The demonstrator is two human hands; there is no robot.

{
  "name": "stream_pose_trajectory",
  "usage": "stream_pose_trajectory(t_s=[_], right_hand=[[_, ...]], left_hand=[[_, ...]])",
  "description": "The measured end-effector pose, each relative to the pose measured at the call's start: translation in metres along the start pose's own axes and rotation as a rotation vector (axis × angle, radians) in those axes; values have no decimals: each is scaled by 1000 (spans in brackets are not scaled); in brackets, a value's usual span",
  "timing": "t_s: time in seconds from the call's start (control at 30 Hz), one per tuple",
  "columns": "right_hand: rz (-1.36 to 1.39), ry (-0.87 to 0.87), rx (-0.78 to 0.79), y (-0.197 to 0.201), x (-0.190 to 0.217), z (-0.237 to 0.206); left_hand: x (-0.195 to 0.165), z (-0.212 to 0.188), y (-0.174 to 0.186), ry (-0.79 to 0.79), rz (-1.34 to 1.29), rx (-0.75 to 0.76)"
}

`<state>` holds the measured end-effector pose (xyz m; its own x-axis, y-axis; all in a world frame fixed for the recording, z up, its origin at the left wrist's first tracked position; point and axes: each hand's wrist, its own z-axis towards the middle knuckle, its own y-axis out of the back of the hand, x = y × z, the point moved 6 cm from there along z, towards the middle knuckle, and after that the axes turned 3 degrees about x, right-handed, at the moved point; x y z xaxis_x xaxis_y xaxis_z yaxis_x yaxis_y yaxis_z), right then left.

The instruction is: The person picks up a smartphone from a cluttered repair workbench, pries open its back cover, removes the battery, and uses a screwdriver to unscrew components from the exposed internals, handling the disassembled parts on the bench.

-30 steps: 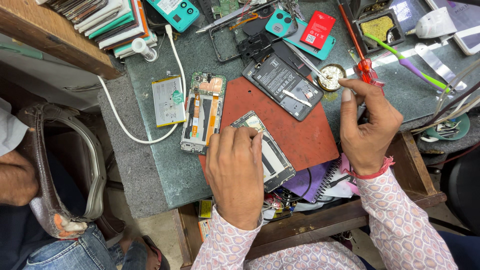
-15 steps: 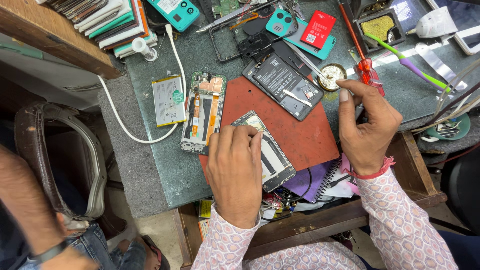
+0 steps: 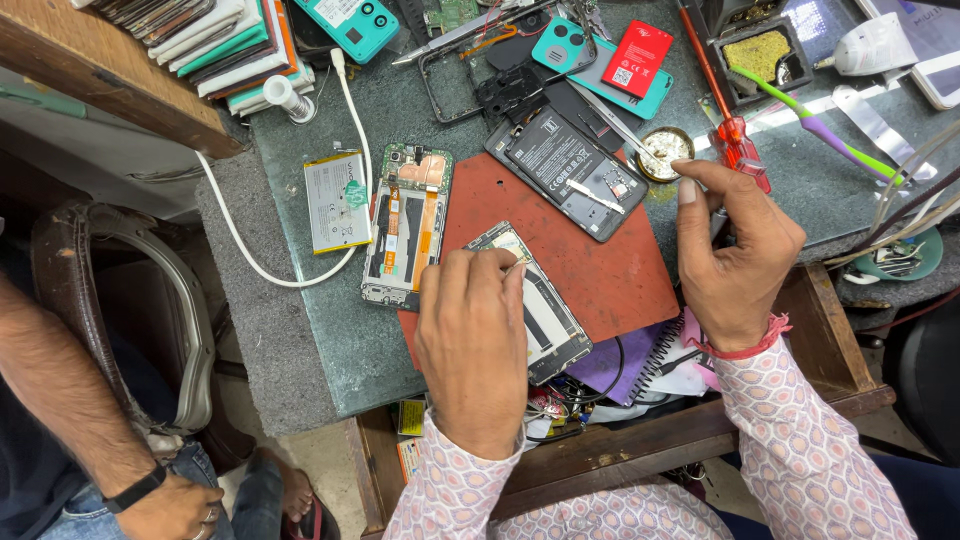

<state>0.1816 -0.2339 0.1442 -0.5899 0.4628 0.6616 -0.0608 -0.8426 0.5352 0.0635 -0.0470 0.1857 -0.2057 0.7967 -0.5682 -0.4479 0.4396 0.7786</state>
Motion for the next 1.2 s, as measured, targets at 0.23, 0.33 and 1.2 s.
stream_pose_trajectory(t_s=[0.23,0.33,1.2], right_hand=[[5,-7,-1,0,1,1],[6,-5,-3,0,1,1],[7,-21,5,-1,-1,2]], left_hand=[[-5,-4,-2,-30,54,-27],[-9,-7,-3,-51,90,-42],[-8,-3,-7,-97,62,-14]])
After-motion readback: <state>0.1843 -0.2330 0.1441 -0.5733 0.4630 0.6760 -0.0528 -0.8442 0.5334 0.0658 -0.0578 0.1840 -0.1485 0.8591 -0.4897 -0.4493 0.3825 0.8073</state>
